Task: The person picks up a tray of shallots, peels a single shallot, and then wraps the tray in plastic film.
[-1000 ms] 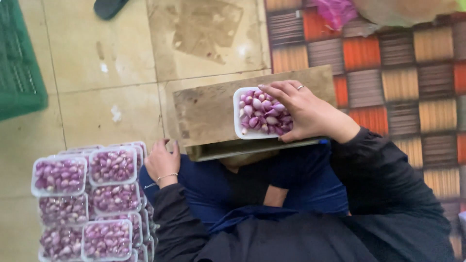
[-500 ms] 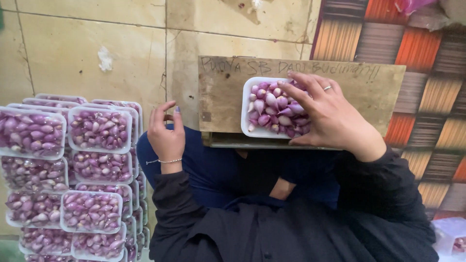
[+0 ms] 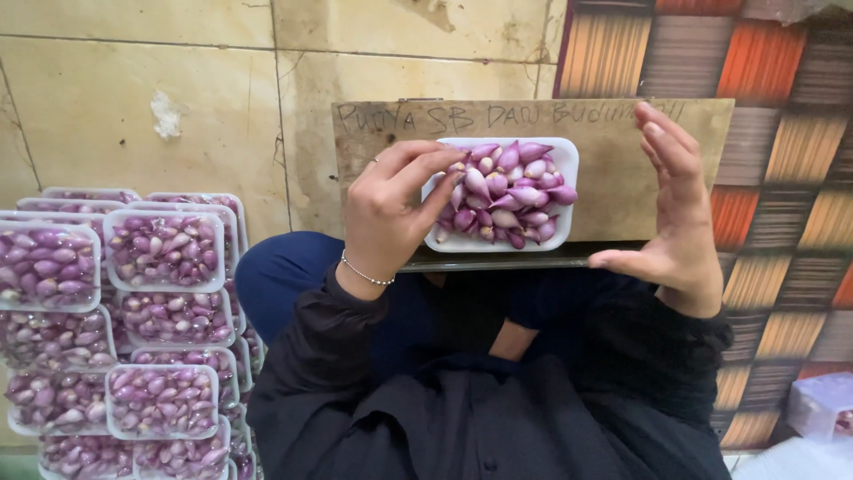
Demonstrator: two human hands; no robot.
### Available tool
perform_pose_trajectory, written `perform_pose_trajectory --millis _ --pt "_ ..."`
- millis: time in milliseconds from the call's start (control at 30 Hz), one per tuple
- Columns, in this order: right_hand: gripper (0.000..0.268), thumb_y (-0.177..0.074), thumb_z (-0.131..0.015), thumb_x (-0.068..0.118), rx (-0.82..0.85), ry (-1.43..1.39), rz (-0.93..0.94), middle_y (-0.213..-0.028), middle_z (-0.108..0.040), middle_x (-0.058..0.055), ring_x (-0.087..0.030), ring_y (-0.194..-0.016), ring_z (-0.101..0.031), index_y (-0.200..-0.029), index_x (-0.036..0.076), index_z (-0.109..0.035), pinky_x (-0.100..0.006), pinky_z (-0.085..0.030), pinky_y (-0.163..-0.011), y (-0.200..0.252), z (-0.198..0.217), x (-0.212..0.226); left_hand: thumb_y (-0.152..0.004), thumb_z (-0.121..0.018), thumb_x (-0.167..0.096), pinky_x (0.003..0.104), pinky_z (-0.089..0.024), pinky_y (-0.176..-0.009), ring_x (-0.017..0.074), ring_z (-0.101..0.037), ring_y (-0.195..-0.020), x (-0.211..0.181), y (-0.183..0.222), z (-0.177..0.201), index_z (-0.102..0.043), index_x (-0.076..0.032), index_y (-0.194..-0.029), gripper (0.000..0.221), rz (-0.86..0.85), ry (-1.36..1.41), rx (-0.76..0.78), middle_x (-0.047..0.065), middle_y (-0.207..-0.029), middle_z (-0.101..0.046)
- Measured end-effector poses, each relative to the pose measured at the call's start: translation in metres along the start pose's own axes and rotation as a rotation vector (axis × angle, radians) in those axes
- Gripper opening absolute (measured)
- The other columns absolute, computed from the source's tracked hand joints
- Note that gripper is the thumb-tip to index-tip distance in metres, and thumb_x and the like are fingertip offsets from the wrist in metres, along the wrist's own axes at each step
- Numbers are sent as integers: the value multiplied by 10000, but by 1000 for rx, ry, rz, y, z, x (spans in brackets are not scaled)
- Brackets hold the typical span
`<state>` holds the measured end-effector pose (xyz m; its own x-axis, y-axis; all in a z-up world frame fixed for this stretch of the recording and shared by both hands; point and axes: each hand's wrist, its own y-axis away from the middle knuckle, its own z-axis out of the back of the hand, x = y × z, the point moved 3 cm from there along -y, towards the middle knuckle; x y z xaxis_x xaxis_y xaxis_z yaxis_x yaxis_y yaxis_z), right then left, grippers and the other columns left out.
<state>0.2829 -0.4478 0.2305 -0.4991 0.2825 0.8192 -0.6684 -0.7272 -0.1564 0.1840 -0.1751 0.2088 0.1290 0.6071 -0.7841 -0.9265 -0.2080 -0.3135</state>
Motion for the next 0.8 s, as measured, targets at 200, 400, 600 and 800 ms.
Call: perform_pose_trajectory --millis 200,400,600,800 --pt "947 -779 -698 491 -264 -191 -106 -1590 -385 -243 -352 -1484 -447 -1528 38 -336 -426 -391 -1283 43 -5 -42 -982 -749 -70 365 -595 -877 245 -716 -980 6 3 -9 -772 -87 -1059 82 -46 30 32 76 -1079 -714" --pt "865 -857 -682 621 -529 -394 -172 -1346 -562 -245 -313 -1234 -596 -1441 37 -427 -409 -530 -1145 67 -6 -81 -985 -748 -66 351 -586 -858 229 -731 -977 10 7 -8 -759 -92 -1052 73 -51 28 52 62 -1102 -734" --pt "751 -873 -733 596 -576 -427 -203 -1132 -630 -220 -296 -1072 -649 -1303 22 -511 -400 -588 -1042 72 -6 -87 -980 -740 -6 338 -591 -884 233 -750 -979 13 6 -2 -732 -62 -1050 90 -51 90 77 85 -1081 -761" --pt "724 -899 -713 609 -557 -403 -213 -1115 -631 -210 -299 -1047 -650 -1290 32 -517 -391 -584 -1016 72 -4 -86 -972 -710 63 356 -631 -975 266 -763 -1037 13 6 5 -709 -13 -1067 122 24 340 34 136 -1072 -755"
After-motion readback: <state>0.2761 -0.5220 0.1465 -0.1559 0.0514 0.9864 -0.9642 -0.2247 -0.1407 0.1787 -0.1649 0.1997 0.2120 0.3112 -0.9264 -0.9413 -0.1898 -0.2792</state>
